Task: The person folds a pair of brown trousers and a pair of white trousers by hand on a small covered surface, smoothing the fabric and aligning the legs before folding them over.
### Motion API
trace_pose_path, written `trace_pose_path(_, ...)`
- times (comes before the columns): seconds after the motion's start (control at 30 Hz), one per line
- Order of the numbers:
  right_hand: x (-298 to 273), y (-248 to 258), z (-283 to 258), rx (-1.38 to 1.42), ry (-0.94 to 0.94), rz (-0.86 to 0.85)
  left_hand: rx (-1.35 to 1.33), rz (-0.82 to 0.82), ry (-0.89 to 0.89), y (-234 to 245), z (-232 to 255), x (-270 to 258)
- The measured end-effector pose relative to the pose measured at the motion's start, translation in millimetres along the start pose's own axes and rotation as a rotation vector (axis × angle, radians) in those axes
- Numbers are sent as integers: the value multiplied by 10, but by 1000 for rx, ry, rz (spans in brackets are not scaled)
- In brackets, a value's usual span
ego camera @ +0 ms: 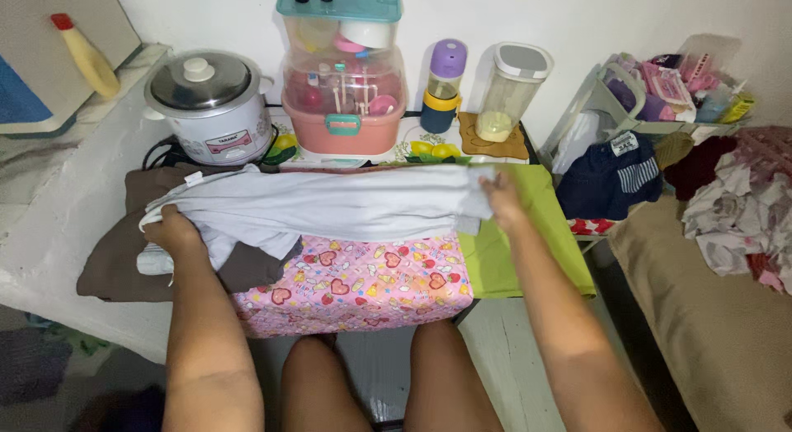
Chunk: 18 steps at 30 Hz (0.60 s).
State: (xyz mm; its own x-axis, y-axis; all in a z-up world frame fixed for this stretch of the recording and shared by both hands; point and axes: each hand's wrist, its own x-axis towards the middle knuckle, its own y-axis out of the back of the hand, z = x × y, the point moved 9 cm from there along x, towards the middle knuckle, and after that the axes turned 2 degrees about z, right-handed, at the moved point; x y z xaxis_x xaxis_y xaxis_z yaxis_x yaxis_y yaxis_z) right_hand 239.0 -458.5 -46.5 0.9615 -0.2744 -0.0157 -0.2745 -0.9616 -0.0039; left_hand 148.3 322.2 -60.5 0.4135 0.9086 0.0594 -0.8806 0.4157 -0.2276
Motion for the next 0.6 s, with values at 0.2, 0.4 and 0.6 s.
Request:
trace_pose_path(0.2, -125, -113, 729, -336, -69, -19, 98, -26, -67, -12, 33, 58)
trace_pose_path(0.4, 66, 38, 366, -157, 147, 130, 104, 12, 14, 22, -104, 66)
trace_pose_path(0.6, -171, -48, 667, -647, 138, 192, 321, 16, -107, 0, -220, 157)
